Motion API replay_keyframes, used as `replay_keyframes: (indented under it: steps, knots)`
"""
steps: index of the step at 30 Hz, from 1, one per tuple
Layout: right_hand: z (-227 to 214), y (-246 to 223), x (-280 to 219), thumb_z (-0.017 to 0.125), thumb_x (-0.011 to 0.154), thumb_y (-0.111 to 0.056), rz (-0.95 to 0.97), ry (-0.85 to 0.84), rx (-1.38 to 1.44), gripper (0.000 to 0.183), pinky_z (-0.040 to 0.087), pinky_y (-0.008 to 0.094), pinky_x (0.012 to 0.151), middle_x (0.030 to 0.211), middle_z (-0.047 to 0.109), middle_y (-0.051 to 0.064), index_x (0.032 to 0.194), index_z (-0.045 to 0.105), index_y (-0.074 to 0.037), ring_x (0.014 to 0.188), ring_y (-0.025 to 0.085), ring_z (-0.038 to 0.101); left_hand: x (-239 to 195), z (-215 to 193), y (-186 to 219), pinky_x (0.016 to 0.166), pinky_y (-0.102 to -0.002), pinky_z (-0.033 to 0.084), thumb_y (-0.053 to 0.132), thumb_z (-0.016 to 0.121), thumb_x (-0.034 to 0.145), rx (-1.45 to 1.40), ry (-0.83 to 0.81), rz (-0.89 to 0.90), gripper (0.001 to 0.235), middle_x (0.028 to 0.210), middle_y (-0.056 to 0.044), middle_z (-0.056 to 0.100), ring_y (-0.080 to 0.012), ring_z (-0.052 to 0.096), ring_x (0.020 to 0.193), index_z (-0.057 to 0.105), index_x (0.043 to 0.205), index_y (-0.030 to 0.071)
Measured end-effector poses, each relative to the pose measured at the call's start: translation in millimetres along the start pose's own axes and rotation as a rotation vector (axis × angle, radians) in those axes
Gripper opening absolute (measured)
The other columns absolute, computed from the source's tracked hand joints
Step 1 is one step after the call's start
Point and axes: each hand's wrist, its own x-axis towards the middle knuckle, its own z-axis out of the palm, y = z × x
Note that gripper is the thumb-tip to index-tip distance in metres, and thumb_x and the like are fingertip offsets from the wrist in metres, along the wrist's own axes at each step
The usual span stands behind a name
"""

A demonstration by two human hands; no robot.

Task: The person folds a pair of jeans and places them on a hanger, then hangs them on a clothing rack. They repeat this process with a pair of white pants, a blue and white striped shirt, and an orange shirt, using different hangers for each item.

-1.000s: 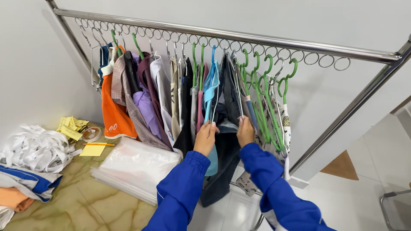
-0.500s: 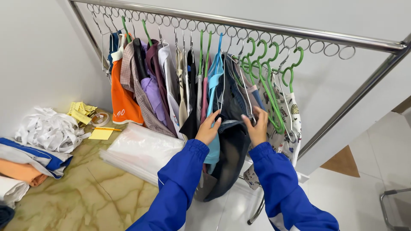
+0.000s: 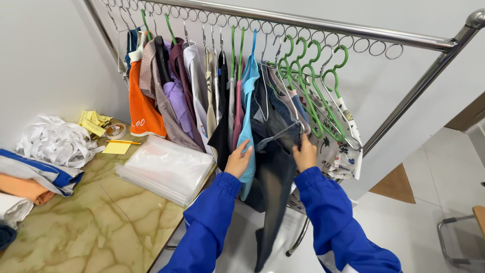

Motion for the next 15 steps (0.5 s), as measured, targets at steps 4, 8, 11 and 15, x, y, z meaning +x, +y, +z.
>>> replay_keyframes:
  steps: [4,8,11,15]
  knots:
    - [-15,-35,-26,0.07,0.082,0.0,-0.068,0.005,0.067,0.06,0.058,0.057,0.091,0.119,0.068,0.03,0.138,0.05,-0.009,0.113,0.046,0.065,-27,-14,-7,0.102,-0.049,0.054,0.034,0.053,0.106,-0.071,0.095,0.027,0.042,0.144,-0.022,0.057,-0.038,0.059,0.127,0.058,0.144,0.017]
    - [-52,-113,-64,0.075,0.081,0.004,-0.366,0.223,0.312,0.062,0.054,0.05,0.095,0.129,0.054,0.024,0.137,0.05,0.0,0.122,0.043,0.057,-50,-38,7,0.095,-0.045,0.056,0.029,0.052,0.106,-0.266,0.233,0.11,0.032,0.132,-0.016,0.068,-0.0316,0.068,0.117,0.066,0.132,0.017]
    - [-58,-145,-73,0.07,0.088,0.002,-0.39,0.156,0.561,0.05,0.052,0.044,0.097,0.13,0.056,0.019,0.134,0.051,0.0,0.124,0.035,0.057,-75,-67,18,0.092,-0.039,0.056,0.03,0.05,0.107,-0.351,0.317,0.15,0.03,0.127,-0.012,0.072,-0.0252,0.071,0.112,0.068,0.127,0.016]
    - [-59,-201,-90,0.064,0.094,0.002,-0.298,-0.116,0.932,0.031,0.056,0.034,0.095,0.116,0.069,0.016,0.124,0.056,-0.002,0.114,0.025,0.069,-114,-125,15,0.085,-0.028,0.055,0.03,0.05,0.107,-0.435,0.503,0.231,0.03,0.116,-0.008,0.075,-0.0168,0.072,0.101,0.068,0.124,0.014]
